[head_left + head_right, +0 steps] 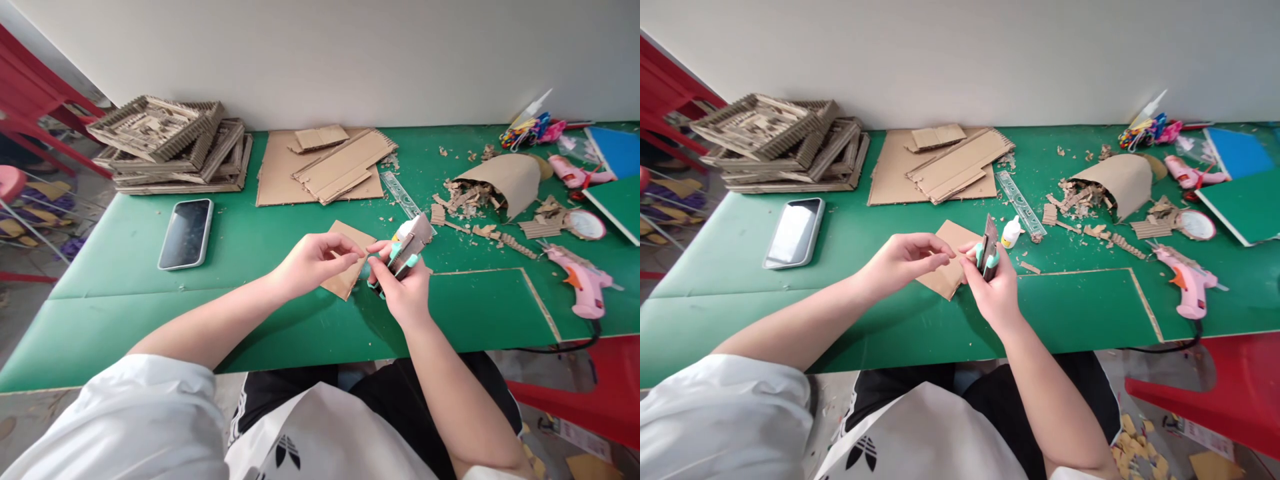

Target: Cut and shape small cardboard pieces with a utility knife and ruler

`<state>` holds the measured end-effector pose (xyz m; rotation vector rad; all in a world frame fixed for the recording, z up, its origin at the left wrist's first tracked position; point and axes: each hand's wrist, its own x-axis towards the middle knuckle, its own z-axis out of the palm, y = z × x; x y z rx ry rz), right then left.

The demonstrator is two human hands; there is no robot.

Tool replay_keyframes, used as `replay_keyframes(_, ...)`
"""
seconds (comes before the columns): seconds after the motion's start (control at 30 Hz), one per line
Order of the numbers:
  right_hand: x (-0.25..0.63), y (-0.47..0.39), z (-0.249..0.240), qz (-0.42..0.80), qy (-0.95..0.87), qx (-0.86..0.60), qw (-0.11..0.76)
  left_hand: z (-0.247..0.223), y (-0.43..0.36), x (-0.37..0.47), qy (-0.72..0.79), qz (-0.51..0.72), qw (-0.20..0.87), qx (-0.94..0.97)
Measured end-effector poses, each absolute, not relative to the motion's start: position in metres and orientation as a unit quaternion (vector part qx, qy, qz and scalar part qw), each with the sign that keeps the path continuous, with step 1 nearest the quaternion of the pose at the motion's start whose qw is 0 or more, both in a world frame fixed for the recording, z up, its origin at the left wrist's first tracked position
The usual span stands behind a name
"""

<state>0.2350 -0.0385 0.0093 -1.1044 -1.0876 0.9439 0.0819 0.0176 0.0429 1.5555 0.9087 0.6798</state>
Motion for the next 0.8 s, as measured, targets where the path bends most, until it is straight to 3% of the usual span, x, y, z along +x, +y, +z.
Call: replay_keyframes(0.8, 0.236, -0.038, 0.011, 0.351, -0.482, -0.509, 0.621, 0.027, 0.033, 0.077, 0.385, 0.334, 0.685, 0.521)
